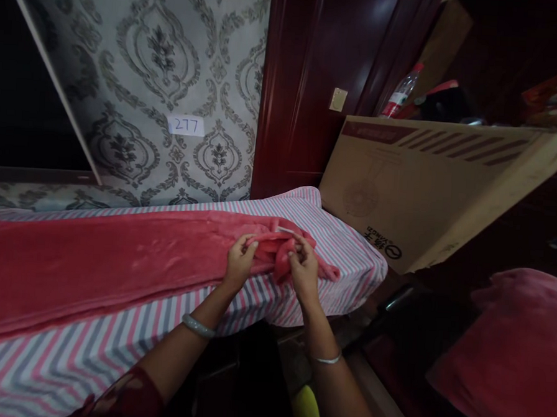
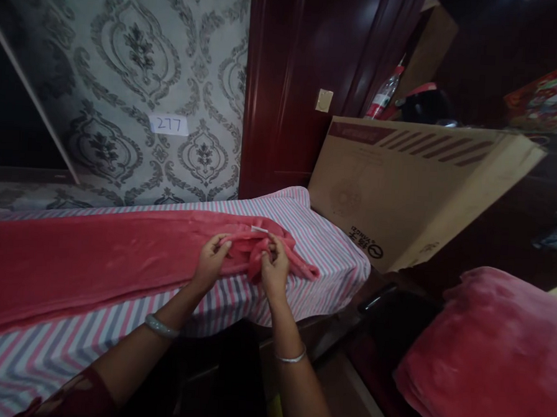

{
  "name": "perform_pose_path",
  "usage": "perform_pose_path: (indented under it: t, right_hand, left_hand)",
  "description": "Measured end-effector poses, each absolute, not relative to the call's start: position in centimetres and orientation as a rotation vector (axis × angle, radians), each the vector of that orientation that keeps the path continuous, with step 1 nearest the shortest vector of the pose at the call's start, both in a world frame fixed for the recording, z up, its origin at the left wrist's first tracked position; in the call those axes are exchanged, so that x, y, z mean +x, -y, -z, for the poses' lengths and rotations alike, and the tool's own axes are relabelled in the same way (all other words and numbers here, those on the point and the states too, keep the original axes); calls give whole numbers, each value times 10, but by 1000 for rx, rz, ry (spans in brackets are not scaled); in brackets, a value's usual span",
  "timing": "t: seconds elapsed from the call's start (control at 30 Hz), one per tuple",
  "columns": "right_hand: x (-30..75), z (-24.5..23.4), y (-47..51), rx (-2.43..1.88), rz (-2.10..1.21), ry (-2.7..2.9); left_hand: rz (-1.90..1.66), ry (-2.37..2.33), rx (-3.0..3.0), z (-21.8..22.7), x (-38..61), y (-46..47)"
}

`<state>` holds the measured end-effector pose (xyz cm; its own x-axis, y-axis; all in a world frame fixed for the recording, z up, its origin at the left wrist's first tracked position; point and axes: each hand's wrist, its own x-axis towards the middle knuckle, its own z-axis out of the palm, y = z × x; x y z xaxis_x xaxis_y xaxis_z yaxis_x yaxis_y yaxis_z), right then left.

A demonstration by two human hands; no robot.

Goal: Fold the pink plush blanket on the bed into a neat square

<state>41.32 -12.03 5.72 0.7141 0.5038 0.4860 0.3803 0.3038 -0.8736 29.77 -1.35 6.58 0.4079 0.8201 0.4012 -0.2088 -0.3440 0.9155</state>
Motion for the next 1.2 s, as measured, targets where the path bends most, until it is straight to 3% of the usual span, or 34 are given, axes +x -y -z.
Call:
perform_pose_path:
  t: [0.17, 0.5, 0.8, 1.07, 1.2]
  right_hand:
    - [403, -75, 125, -1311, 99, 803]
    - [388, -81, 142, -1079, -63, 763]
    - [377, -77, 149, -983, -76, 688]
    - [389, -67, 147, -945, -102, 783]
    - [411, -38, 161, -1224, 203, 828]
  left_hand:
    - [-1270, -413, 1703, -80, 303, 39]
    - [-1210, -323, 1743, -86, 320, 59]
    - [-1400, -180, 2233, -89, 315, 59]
    - [-1215, -80, 2405, -85, 317, 46]
    - [-1154, -121, 2332, -91, 322, 31]
